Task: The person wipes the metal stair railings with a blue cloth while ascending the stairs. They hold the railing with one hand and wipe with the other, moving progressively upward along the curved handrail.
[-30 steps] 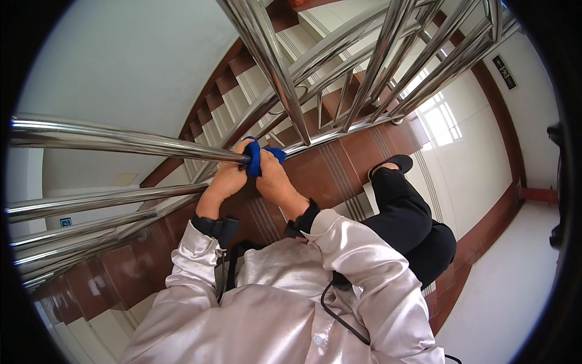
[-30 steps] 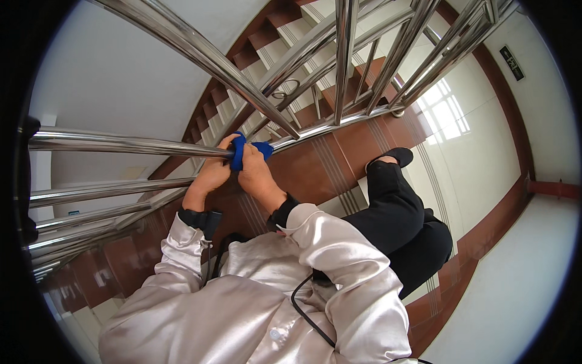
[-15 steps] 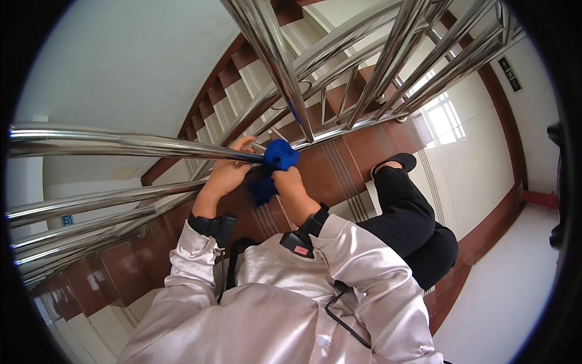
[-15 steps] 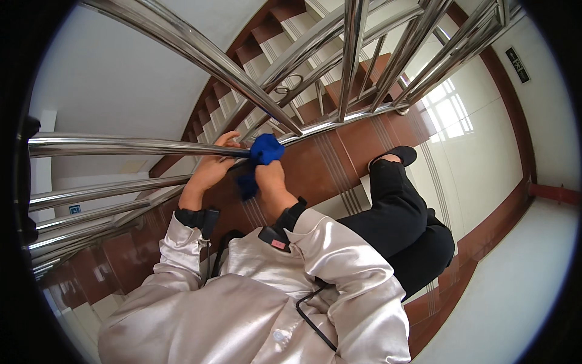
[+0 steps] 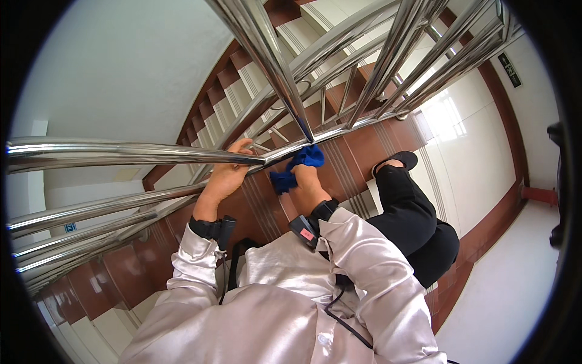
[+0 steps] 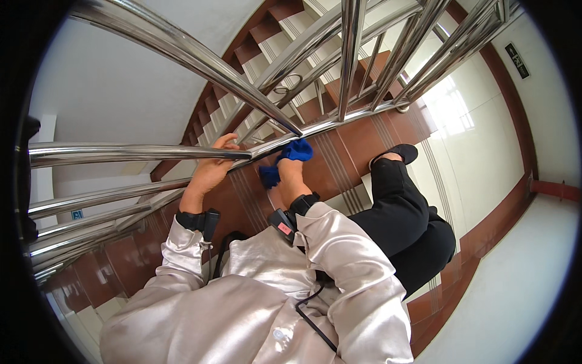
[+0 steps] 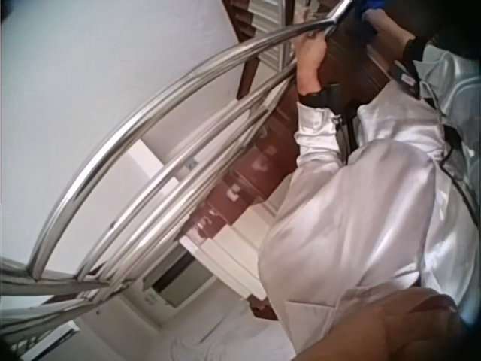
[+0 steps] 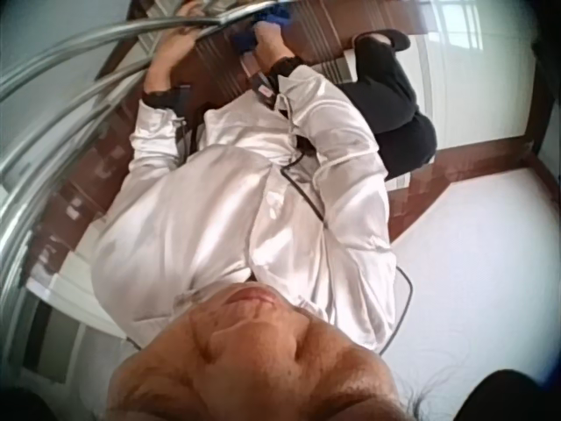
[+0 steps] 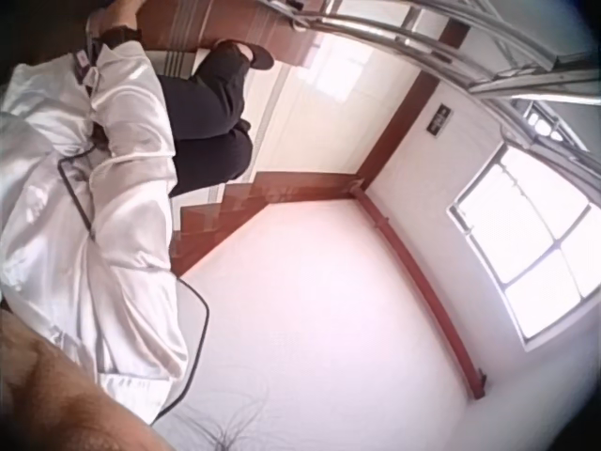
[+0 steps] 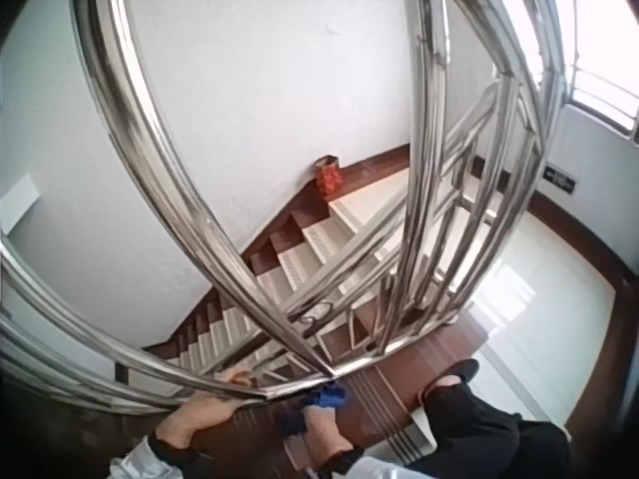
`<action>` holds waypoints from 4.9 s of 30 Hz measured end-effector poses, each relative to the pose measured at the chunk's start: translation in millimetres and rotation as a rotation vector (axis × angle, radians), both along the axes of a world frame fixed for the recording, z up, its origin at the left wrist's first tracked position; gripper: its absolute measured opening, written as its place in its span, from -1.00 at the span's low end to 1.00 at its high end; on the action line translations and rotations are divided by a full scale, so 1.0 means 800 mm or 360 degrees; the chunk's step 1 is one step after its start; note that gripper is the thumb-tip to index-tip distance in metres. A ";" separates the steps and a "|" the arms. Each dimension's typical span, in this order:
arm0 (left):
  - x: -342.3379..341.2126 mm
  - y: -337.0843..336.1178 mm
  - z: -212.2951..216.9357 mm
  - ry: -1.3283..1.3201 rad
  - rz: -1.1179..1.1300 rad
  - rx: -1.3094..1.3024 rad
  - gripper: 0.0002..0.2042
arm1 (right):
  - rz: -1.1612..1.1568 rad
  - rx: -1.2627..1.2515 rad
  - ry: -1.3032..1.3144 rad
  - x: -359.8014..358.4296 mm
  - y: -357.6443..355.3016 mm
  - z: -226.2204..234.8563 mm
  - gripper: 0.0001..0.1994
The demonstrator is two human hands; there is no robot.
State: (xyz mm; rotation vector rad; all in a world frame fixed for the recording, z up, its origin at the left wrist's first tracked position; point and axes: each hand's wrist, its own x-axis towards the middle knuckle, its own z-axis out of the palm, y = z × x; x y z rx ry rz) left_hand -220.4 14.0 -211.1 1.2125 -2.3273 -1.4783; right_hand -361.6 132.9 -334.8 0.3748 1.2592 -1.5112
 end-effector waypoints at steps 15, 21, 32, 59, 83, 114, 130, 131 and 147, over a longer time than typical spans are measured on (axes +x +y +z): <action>0.012 0.009 0.020 0.0015 -0.0011 0.0140 -0.54 | 0.0732 -0.0541 0.0474 0.015 0.001 0.127 -0.71; 0.033 0.012 0.031 0.0189 0.0174 0.0085 -0.58 | 0.1099 -0.0329 0.2030 0.019 0.007 0.160 -0.77; 0.011 -0.007 0.056 0.0627 0.0324 -0.0083 -0.61 | 0.1396 -0.0583 0.2320 -0.015 -0.049 0.082 -0.62; -0.010 0.009 0.100 0.1033 0.0456 0.0015 -0.84 | 0.1210 -0.0881 0.1630 0.004 -0.060 0.112 -0.74; -0.106 0.059 0.081 0.0317 -0.0283 -0.0554 -0.48 | 0.1055 0.0337 0.1127 -0.153 0.035 0.006 -0.64; -0.231 0.055 0.084 0.1557 0.0403 0.0003 -0.63 | 0.0894 0.0424 0.2343 -0.094 -0.006 -0.023 -0.63; -0.232 0.060 0.084 0.1596 0.0448 -0.0060 -0.67 | -0.0178 0.0198 -0.0477 -0.086 -0.023 -0.047 -0.39; -0.231 0.059 0.082 0.1580 0.0438 -0.0132 -0.68 | -0.0161 0.0121 -0.0573 -0.092 -0.019 -0.052 -0.31; -0.233 0.058 0.075 0.1614 0.0420 -0.0086 -0.70 | -0.0073 -0.0160 -0.0199 -0.070 -0.025 -0.073 -0.42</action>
